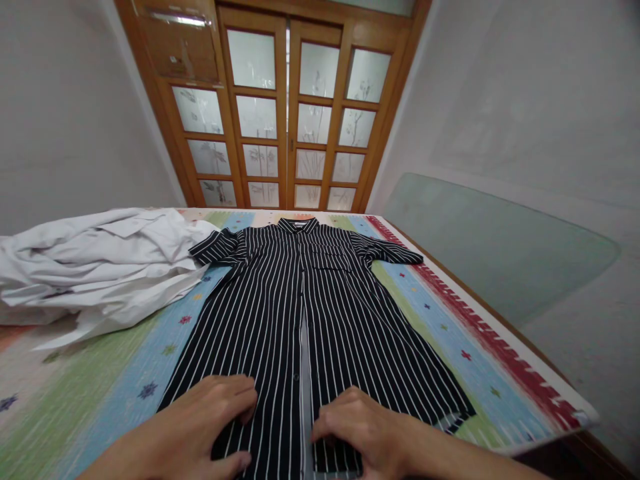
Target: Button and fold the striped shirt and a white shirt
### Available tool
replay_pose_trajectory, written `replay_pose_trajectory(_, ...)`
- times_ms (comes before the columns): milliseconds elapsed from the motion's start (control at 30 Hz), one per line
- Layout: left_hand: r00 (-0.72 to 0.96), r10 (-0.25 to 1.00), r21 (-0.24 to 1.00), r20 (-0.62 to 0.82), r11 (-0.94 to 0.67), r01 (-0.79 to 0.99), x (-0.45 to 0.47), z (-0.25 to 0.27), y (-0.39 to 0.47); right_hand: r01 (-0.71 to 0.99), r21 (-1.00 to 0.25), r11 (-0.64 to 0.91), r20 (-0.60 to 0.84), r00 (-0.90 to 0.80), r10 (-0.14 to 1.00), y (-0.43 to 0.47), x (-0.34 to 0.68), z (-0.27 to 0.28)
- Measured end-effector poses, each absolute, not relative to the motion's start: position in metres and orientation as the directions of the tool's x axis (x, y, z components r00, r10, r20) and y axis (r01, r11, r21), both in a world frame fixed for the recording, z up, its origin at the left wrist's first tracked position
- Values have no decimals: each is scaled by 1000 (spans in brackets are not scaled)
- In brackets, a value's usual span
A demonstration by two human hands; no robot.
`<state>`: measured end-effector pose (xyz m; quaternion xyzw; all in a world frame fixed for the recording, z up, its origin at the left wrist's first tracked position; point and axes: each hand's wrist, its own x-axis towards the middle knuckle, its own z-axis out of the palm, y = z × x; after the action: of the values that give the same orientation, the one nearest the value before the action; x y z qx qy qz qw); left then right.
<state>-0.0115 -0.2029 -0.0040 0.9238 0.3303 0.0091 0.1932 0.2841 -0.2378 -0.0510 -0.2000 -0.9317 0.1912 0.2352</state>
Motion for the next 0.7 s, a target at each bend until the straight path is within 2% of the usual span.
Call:
replay_pose_trajectory(67,685,727,313,52,-663,680,-26,-15,-193,347,-428,834,430,-734,526,-236,290,-50)
replay_pose_trajectory(133,466,845,279,260,-528,802,-40,-30,-179,426,-415,804,503,-628,593,-234,297,-48)
replay_pose_trajectory(200,299,858,254,417,-426,869,-53,-44,-167,504,-435,746,523,-533,665,-232,303,-48)
replay_pose_trajectory(233,266,855,234,446,-399,887,-59,-50,-162,536,-460,708,507,-496,705,-231,306,-48)
replay_pose_trajectory(333,199,866,141,458,-293,946,-70,-60,-155,606,-536,588,389,-441,809,-228,311,-49)
replay_pose_trajectory(467,164,862,15,480,-194,981,-82,-61,-152,645,-547,533,297,-445,845,-228,313,-50)
replay_pose_trajectory(600,206,875,29,438,-242,970,-99,-72,-148,677,-485,554,311,-458,833,-231,312,-52)
replay_pose_trajectory(700,236,883,54,406,-281,958,-109,-78,-146,713,-438,548,263,-481,836,-232,312,-50)
